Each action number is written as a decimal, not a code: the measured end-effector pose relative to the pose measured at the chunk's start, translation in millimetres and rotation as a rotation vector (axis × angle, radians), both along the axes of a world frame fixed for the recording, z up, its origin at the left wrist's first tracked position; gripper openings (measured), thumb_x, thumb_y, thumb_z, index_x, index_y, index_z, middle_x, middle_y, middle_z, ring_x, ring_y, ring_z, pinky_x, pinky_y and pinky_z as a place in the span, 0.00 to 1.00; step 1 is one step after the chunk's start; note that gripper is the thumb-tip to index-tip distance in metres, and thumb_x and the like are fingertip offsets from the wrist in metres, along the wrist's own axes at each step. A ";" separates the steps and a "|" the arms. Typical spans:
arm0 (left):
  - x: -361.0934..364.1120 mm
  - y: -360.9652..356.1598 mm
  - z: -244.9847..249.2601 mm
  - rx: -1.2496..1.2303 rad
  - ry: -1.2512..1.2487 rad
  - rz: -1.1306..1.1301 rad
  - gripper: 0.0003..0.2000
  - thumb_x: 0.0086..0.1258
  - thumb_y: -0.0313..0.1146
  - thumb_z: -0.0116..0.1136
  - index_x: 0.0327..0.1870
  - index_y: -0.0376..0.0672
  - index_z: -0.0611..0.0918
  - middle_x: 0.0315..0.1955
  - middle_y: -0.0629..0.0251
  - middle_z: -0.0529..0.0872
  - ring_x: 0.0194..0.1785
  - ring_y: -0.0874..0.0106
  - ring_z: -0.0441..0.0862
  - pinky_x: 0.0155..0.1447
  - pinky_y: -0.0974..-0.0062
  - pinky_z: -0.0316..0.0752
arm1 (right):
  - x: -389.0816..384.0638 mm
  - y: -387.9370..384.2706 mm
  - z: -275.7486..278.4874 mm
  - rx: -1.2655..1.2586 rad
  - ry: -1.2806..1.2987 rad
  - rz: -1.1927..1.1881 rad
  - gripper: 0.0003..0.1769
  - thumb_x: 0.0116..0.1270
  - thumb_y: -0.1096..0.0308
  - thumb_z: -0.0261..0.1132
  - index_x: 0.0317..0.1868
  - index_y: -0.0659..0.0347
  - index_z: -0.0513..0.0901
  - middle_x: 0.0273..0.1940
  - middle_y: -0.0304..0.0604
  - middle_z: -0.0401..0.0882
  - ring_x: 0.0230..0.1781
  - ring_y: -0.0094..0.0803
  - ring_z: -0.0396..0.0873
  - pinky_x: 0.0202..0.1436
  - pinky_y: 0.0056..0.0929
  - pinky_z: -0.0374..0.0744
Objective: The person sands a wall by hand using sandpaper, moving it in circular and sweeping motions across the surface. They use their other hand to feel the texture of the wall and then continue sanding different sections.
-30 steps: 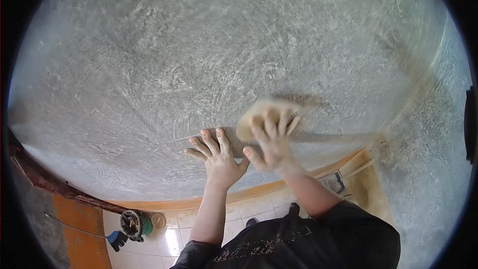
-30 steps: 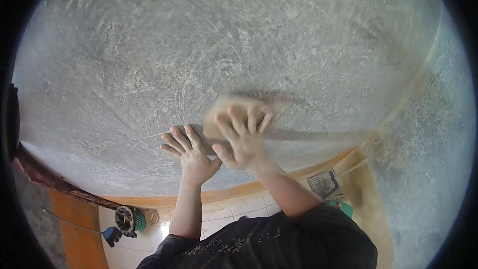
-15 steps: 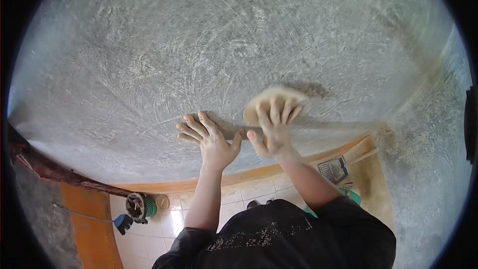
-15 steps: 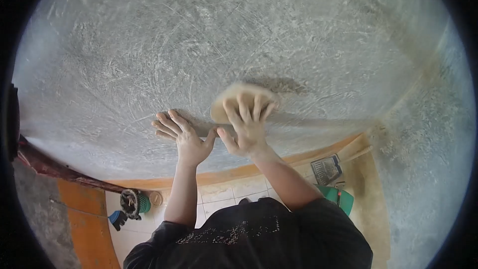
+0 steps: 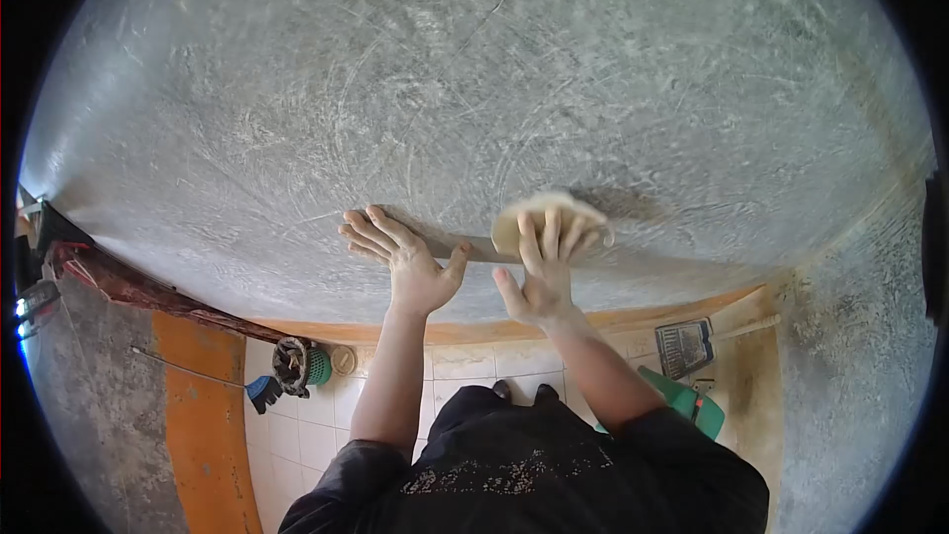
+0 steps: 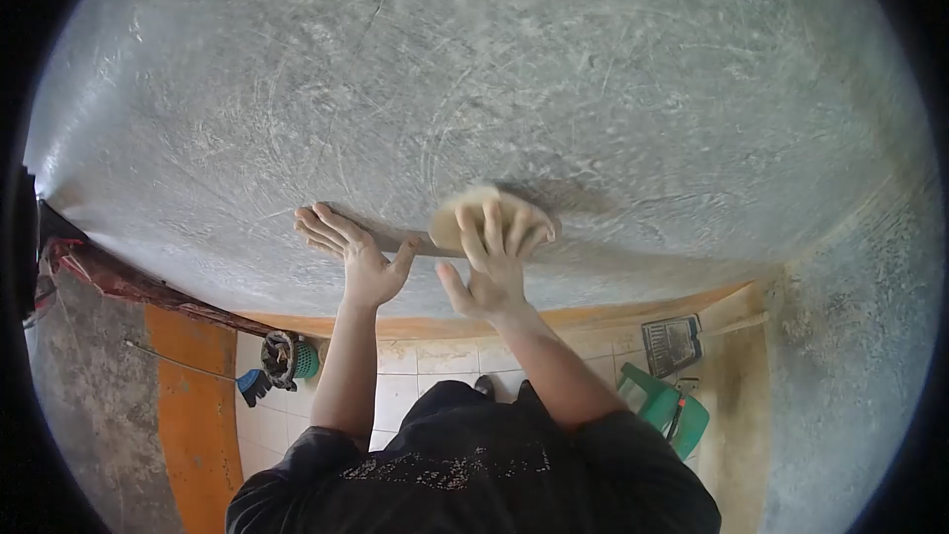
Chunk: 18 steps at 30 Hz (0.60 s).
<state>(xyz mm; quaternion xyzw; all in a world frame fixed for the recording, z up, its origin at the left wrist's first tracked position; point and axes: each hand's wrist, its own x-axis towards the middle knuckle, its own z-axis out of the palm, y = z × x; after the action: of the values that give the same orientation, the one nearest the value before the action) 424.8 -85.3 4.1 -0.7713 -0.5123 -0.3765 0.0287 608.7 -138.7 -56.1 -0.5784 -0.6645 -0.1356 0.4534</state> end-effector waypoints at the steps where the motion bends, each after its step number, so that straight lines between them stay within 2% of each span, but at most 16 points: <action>1: -0.5 0.2 -1.0 0.000 0.003 0.002 0.67 0.59 0.53 0.68 0.72 0.29 0.20 0.69 0.22 0.13 0.70 0.28 0.05 0.66 0.26 0.11 | 6.6 -3.0 -33.5 -0.024 0.039 0.006 0.50 0.74 0.32 0.40 0.81 0.59 0.39 0.80 0.59 0.15 0.76 0.58 0.04 0.69 0.71 0.12; 2: -2.3 2.0 -1.0 0.001 0.008 0.007 0.68 0.59 0.53 0.69 0.71 0.29 0.19 0.68 0.22 0.13 0.70 0.28 0.05 0.66 0.27 0.11 | 13.2 -1.3 -50.0 -0.047 0.079 0.014 0.50 0.74 0.31 0.41 0.81 0.59 0.40 0.79 0.60 0.15 0.75 0.59 0.03 0.69 0.72 0.12; 5: -4.2 3.7 -3.3 0.008 0.008 0.000 0.67 0.59 0.53 0.68 0.71 0.29 0.19 0.69 0.22 0.13 0.70 0.28 0.05 0.66 0.27 0.11 | 38.2 20.1 2.1 0.290 0.440 -0.031 0.51 0.73 0.31 0.42 0.81 0.60 0.42 0.79 0.60 0.14 0.74 0.60 0.01 0.66 0.74 0.10; 8: -4.0 2.6 -3.3 0.034 0.048 0.016 0.68 0.59 0.55 0.68 0.71 0.28 0.20 0.69 0.22 0.14 0.70 0.28 0.05 0.66 0.27 0.11 | 33.2 33.8 85.0 0.475 0.358 -0.045 0.49 0.73 0.32 0.43 0.81 0.60 0.47 0.80 0.61 0.18 0.75 0.63 0.04 0.64 0.74 0.08; 10: -6.6 0.9 -1.8 0.013 0.092 0.020 0.68 0.60 0.56 0.68 0.72 0.29 0.20 0.69 0.23 0.13 0.70 0.30 0.04 0.67 0.29 0.11 | 7.9 26.9 95.5 0.279 0.200 -0.012 0.46 0.73 0.35 0.45 0.80 0.59 0.53 0.81 0.61 0.27 0.77 0.63 0.09 0.65 0.75 0.11; 11: -10.5 -0.2 -1.3 0.001 0.114 0.022 0.68 0.60 0.56 0.69 0.72 0.30 0.20 0.69 0.24 0.13 0.70 0.31 0.03 0.68 0.30 0.11 | -3.8 20.7 95.7 0.181 0.118 0.004 0.44 0.73 0.36 0.46 0.79 0.59 0.56 0.81 0.60 0.32 0.78 0.63 0.11 0.66 0.75 0.12; 12: -17.1 2.0 -5.9 0.053 0.135 0.016 0.67 0.61 0.57 0.68 0.74 0.30 0.22 0.71 0.26 0.15 0.72 0.33 0.05 0.68 0.30 0.11 | -11.9 17.9 80.6 0.117 -0.010 0.026 0.44 0.73 0.37 0.47 0.79 0.60 0.57 0.81 0.62 0.31 0.78 0.63 0.11 0.66 0.74 0.11; 14: -35.6 -0.1 -7.2 0.021 0.249 0.046 0.66 0.61 0.57 0.68 0.75 0.32 0.24 0.73 0.29 0.17 0.74 0.35 0.07 0.69 0.30 0.12 | -19.7 13.8 12.2 0.083 -0.008 0.020 0.45 0.73 0.37 0.48 0.79 0.60 0.56 0.81 0.61 0.31 0.78 0.63 0.11 0.66 0.74 0.10; 15: -45.9 1.0 -6.9 0.009 0.303 0.060 0.65 0.61 0.57 0.68 0.76 0.32 0.25 0.74 0.30 0.18 0.75 0.36 0.08 0.70 0.30 0.12 | -18.3 16.6 -4.8 0.071 -0.010 0.015 0.45 0.73 0.37 0.48 0.79 0.60 0.55 0.81 0.61 0.30 0.78 0.63 0.11 0.66 0.73 0.10; 18: -83.8 3.8 -3.0 0.005 0.202 0.090 0.64 0.61 0.58 0.67 0.77 0.34 0.28 0.75 0.33 0.21 0.77 0.38 0.11 0.71 0.31 0.14 | -16.0 20.7 8.1 0.199 0.257 -0.034 0.51 0.70 0.35 0.50 0.82 0.56 0.43 0.82 0.56 0.22 0.78 0.62 0.10 0.67 0.75 0.12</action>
<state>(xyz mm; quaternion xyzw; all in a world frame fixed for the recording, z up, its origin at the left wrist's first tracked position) 341.0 -81.5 1.1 -0.7815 -0.5401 -0.2963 0.0992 592.7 -118.1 -48.0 -0.5546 -0.5744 -0.1334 0.5871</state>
